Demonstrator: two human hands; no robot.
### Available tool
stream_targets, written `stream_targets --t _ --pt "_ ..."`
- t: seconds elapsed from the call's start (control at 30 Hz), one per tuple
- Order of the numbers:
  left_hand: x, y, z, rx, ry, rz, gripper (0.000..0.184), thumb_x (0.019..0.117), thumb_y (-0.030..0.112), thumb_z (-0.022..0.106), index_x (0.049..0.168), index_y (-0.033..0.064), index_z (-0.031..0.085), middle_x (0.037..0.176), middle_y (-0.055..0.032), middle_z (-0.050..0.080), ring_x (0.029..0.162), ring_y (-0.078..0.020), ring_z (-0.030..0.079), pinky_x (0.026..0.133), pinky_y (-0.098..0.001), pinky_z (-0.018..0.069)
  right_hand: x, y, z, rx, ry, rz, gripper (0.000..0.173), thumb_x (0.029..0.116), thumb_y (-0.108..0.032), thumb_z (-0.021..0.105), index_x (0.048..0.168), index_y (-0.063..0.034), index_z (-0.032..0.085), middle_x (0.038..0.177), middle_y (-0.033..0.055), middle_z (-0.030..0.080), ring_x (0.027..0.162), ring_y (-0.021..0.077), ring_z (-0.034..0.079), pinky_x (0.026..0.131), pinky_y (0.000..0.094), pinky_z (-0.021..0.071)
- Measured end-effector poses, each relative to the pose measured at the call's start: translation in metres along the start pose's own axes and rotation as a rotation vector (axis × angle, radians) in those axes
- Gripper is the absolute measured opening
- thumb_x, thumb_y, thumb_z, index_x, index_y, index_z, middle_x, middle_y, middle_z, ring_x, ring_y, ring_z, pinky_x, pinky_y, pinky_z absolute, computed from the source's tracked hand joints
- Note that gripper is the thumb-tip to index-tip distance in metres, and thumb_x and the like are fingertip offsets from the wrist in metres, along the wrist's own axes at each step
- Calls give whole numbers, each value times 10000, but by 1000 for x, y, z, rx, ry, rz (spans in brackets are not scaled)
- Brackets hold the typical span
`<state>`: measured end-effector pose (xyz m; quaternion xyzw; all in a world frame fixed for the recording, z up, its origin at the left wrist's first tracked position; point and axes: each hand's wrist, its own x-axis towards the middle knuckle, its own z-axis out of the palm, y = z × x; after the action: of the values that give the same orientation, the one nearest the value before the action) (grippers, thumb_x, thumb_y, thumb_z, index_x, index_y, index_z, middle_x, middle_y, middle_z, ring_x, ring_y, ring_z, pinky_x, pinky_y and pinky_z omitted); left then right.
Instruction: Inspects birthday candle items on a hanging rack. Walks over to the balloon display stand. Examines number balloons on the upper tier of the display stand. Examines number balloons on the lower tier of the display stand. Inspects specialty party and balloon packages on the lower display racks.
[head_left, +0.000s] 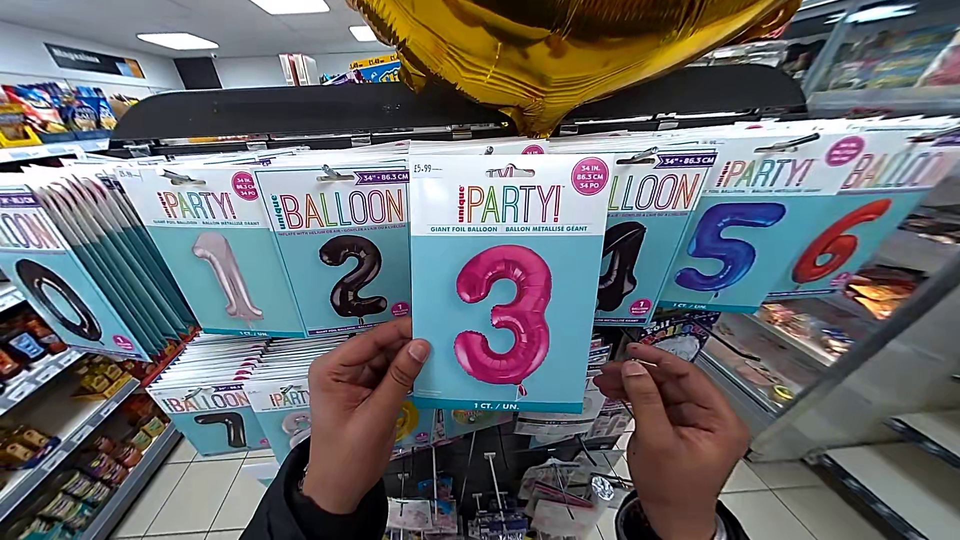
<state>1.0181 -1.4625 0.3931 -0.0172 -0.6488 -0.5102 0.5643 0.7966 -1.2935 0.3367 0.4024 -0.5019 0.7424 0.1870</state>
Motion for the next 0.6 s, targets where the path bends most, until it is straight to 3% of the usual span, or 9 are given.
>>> stream_targets --t 0.6 --pt "25 -17 2 53 39 -33 226 971 87 675 1176 3 721 973 -177 736 793 -230 734 717 -349 642 3 2 -3 5 5 -27 221 998 -139 612 1152 7 672 854 30 736 707 155 731 625 286 649"
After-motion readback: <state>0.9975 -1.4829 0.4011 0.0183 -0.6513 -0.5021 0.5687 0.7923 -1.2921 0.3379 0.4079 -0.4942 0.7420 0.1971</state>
